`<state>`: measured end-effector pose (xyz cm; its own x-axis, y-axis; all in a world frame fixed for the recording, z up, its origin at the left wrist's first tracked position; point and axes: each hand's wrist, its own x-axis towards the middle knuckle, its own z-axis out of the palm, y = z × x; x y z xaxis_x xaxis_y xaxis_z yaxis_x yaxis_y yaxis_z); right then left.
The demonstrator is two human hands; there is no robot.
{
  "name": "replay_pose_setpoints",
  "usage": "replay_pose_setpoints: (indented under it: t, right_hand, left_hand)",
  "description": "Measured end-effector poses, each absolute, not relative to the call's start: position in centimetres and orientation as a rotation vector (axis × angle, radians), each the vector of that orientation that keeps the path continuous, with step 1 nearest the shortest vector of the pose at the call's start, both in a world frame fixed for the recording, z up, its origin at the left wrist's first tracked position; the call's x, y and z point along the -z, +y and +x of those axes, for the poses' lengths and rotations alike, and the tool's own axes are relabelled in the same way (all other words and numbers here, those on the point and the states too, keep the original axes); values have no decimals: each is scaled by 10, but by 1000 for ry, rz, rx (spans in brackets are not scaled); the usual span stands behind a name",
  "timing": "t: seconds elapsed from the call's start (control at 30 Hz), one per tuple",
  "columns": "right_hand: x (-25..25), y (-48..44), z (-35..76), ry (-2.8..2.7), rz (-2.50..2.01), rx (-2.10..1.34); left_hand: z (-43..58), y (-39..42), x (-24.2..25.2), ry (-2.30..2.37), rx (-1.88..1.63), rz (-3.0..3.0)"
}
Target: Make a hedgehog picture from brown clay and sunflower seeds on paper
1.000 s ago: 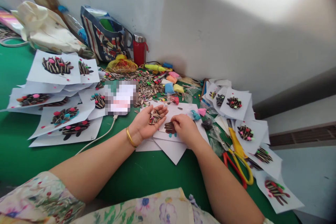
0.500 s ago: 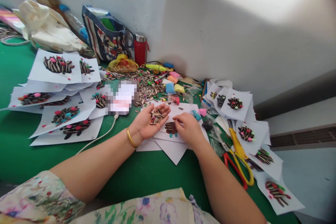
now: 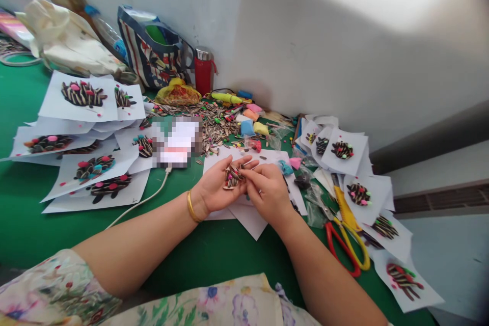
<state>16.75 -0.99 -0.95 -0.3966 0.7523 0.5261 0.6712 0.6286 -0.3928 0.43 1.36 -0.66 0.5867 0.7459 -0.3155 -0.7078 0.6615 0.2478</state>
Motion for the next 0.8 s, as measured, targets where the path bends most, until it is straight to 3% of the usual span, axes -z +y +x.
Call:
replay_pose_setpoints:
  t: [0.8]
  right_hand:
    - [1,-14,167,-2015,-1224,-331]
  left_hand:
    - [16,2,8,450,-730,107]
